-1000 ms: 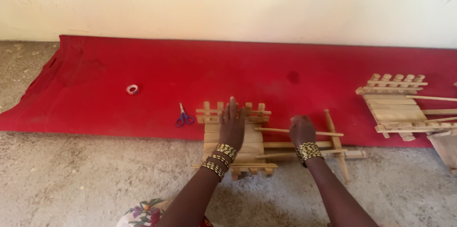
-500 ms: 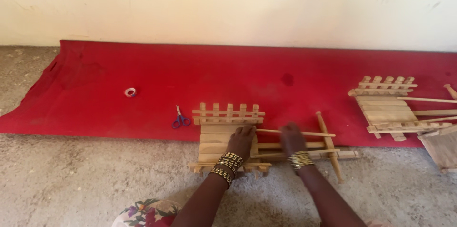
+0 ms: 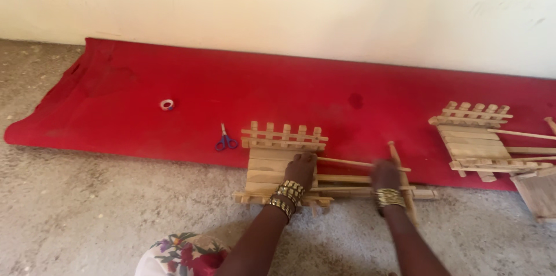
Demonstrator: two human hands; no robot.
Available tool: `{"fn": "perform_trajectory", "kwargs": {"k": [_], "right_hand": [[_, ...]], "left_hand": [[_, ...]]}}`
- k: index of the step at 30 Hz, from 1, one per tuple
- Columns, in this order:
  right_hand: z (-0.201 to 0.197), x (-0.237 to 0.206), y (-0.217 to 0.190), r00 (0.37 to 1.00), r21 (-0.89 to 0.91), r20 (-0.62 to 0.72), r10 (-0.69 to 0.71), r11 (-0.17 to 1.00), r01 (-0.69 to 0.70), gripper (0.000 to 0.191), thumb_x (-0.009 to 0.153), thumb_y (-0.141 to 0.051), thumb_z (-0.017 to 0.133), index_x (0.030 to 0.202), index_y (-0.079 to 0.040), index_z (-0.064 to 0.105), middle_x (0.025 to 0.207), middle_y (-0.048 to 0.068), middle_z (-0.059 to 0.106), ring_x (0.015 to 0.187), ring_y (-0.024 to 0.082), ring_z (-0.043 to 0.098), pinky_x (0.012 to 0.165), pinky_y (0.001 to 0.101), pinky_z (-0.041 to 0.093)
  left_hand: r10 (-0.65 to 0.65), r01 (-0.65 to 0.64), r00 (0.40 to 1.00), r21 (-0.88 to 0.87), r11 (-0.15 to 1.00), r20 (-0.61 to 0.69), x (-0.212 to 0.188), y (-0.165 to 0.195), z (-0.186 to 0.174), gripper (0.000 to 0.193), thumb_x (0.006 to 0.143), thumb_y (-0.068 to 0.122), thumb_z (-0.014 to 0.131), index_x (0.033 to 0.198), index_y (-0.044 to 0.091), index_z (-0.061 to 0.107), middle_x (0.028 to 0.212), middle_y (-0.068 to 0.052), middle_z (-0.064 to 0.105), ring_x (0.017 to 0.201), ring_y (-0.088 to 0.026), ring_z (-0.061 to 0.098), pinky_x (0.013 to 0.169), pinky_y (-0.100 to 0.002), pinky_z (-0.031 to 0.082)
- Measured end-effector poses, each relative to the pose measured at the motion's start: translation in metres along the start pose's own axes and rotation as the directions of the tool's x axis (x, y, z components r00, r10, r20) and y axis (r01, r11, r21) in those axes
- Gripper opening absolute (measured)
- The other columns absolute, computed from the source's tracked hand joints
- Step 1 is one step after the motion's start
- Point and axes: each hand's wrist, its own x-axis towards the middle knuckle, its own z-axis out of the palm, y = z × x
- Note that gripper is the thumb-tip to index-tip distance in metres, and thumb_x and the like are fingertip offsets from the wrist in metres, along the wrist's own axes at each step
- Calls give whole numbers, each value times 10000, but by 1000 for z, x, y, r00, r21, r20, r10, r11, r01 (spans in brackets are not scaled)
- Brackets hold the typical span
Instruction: The person sits on the floor and works on a small wooden handloom placed on a red mat, pressing and aligning wooden slats and moving rods back and forth to weave and compact the woven material. The hands repeatedly adjust the frame parts and reposition the work as they go.
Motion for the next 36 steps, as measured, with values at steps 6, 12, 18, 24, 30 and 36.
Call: {"fn": "perform_trajectory", "kwargs": {"k": [6,12,18,24,30,36], "right_hand": [[6,8,-48,943,238,-91,-320,913,332,152,883,-130,616,804,-71,730,867,184,697,798,345,687,709,492,574],[-16,43,-16,952,204,110,-286,944,260,249,931,-180,560,786,-75,733,883,194,725,820,321,712,720,476,594],[-39,55,90,999,12,12,52,999,-52,189,952,-243,610,918,-78,696,895,247,716,821,409,723,732,537,590],[-43,26,100,998,161,-69,17,987,-6,118,915,-206,651,877,-98,678,895,210,708,838,410,715,763,534,583],[-41,-14,42,973,235,126,-191,959,158,210,966,-148,587,786,-48,628,826,177,662,775,340,692,724,487,563],[-33,-59,42,858,420,50,-512,790,447,120,716,-162,727,794,-70,727,842,164,728,834,353,702,784,485,573]], "left_hand": [[186,-186,982,5,982,-39,52,59,12,679,807,158,786,1408,42,492,1507,-148,502,1435,-325,425,1174,-437,392],[123,-120,991,-50,991,51,67,86,16,708,867,211,736,1489,71,428,1585,-125,402,1508,-294,325,1229,-420,319],[110,-109,993,-40,993,38,57,85,27,693,876,112,662,1518,101,403,1632,-85,332,1529,-267,266,1228,-431,290],[112,-112,993,25,993,37,47,96,28,727,912,192,668,1563,92,360,1664,-101,254,1540,-287,228,1233,-440,278],[-14,5,969,35,999,248,16,121,31,838,828,300,785,1532,134,363,1698,-110,116,1555,-296,164,1216,-470,279],[50,-48,995,-28,998,81,-21,119,59,589,815,147,764,1369,93,569,1707,-118,202,1514,-315,318,1182,-422,395]]}}
